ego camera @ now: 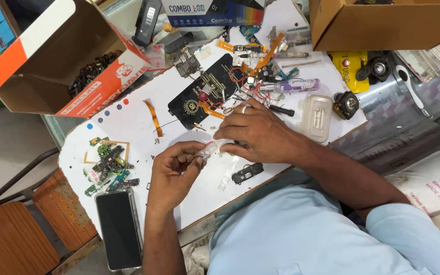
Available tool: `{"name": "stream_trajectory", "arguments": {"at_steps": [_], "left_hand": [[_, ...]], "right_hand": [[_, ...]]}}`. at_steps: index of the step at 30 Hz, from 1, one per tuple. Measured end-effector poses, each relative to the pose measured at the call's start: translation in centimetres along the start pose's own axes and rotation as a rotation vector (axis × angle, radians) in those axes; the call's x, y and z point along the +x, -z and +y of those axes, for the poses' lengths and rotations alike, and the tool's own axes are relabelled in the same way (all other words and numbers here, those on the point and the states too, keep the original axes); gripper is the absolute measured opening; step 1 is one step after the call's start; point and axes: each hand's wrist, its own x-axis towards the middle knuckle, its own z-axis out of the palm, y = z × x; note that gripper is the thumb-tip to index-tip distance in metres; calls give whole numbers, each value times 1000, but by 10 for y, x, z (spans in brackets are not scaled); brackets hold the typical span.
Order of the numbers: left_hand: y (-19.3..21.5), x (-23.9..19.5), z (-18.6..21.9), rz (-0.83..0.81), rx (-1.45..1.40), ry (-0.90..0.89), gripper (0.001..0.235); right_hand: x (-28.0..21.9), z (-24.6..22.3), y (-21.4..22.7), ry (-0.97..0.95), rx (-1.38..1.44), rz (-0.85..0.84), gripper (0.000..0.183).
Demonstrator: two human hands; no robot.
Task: The person sorts and organizes various electronic components on a cluttered workbench. They handle circuit boards, wires, and small parts, moving them between piles and into a cardboard box. The person also picks up and examines a small transparent plastic component.
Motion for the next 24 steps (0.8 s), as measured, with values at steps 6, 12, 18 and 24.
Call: {"name": "stream_trajectory", "arguments": {"at_steps": [6, 12, 18, 24], "left_hand": [[-9, 0, 10, 64, 150, -117, 26], [-12, 2, 19, 109, 300, -182, 17], [-15, 3, 23, 125, 349, -192, 16], [-16, 3, 32, 138, 495, -148, 29]], "right_hand": [[-1, -1, -1, -23, -22, -19, 29], [-2, -1, 0, -42, 6, -10, 30], [-1, 0, -1, -61, 62, -12, 30], [-1, -1, -3, -43, 8, -35, 29]]}}
